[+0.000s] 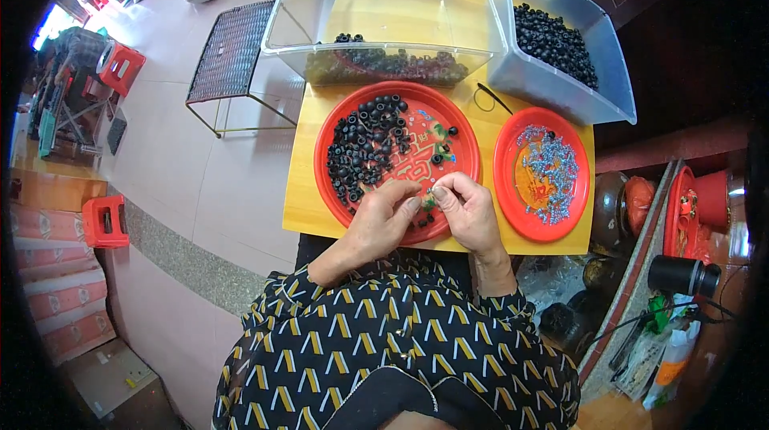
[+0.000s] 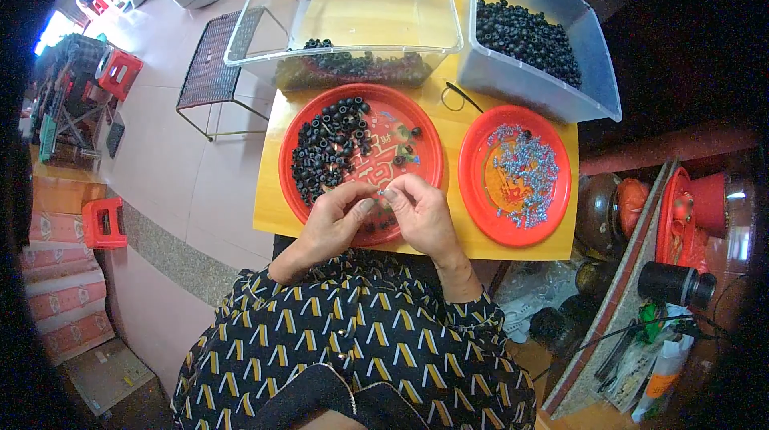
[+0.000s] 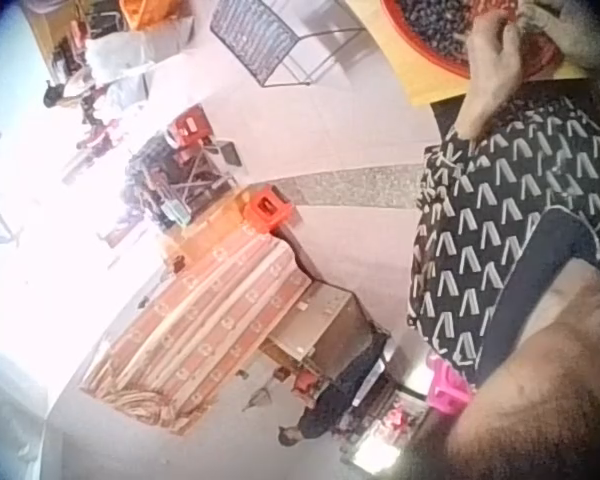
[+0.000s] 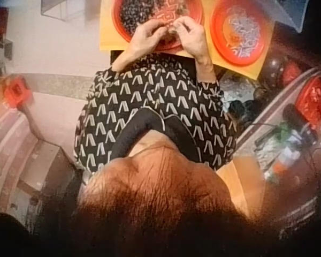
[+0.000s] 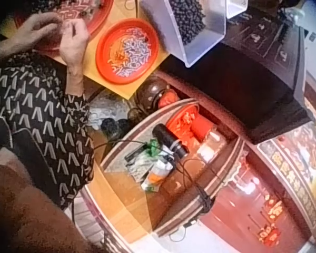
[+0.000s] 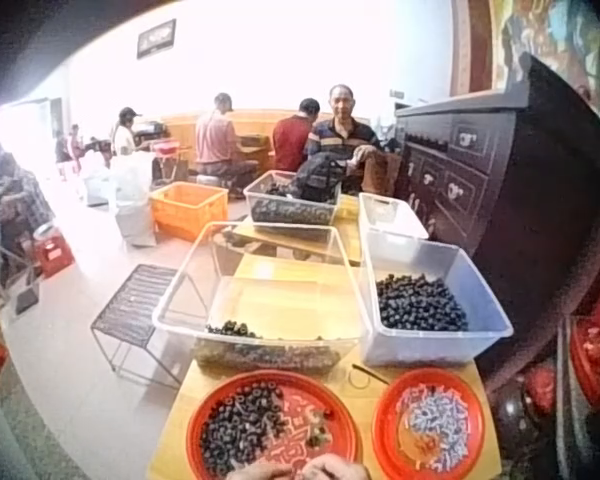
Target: The person assembles small components by picking black plastic caps and metal pins from trays and pressing the pins into the caps by hand.
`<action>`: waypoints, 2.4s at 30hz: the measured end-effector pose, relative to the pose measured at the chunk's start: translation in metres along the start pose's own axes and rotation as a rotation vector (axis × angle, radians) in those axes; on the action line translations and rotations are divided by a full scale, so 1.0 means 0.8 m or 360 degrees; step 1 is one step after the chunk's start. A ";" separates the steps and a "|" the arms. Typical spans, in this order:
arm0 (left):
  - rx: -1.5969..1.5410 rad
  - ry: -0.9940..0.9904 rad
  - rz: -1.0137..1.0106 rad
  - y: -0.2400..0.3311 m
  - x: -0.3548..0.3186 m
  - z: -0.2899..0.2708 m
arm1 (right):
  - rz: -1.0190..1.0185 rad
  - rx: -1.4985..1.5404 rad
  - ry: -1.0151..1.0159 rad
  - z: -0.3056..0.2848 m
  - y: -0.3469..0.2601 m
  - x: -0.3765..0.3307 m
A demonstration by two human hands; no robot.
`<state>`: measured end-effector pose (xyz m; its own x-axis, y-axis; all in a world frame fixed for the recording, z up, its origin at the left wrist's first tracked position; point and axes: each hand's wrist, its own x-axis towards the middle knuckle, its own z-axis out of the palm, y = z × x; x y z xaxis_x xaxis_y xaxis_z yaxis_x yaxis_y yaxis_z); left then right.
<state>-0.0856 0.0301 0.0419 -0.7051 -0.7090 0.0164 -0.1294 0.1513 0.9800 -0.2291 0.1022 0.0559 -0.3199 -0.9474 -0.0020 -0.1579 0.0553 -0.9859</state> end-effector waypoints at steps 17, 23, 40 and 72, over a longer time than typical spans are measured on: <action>-0.0290 0.0120 0.0322 0.004 -0.002 -0.009 | 0.0054 0.0123 -0.0197 0.011 -0.013 -0.004; -0.0410 0.0121 -0.0055 0.006 -0.007 -0.005 | -0.0139 -0.0162 -0.0050 0.017 -0.010 -0.008; 0.0213 0.0560 0.0018 -0.020 0.020 -0.067 | -0.0260 -0.0412 0.0379 -0.002 0.008 -0.014; 0.0117 -0.0093 0.0211 0.013 -0.014 -0.048 | -0.0506 -0.0219 0.0112 0.034 -0.022 -0.003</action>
<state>-0.0522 0.0130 0.0598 -0.7586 -0.6383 0.1311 -0.0813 0.2924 0.9528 -0.2000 0.0949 0.0688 -0.2972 -0.9003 0.3180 -0.3829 -0.1927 -0.9035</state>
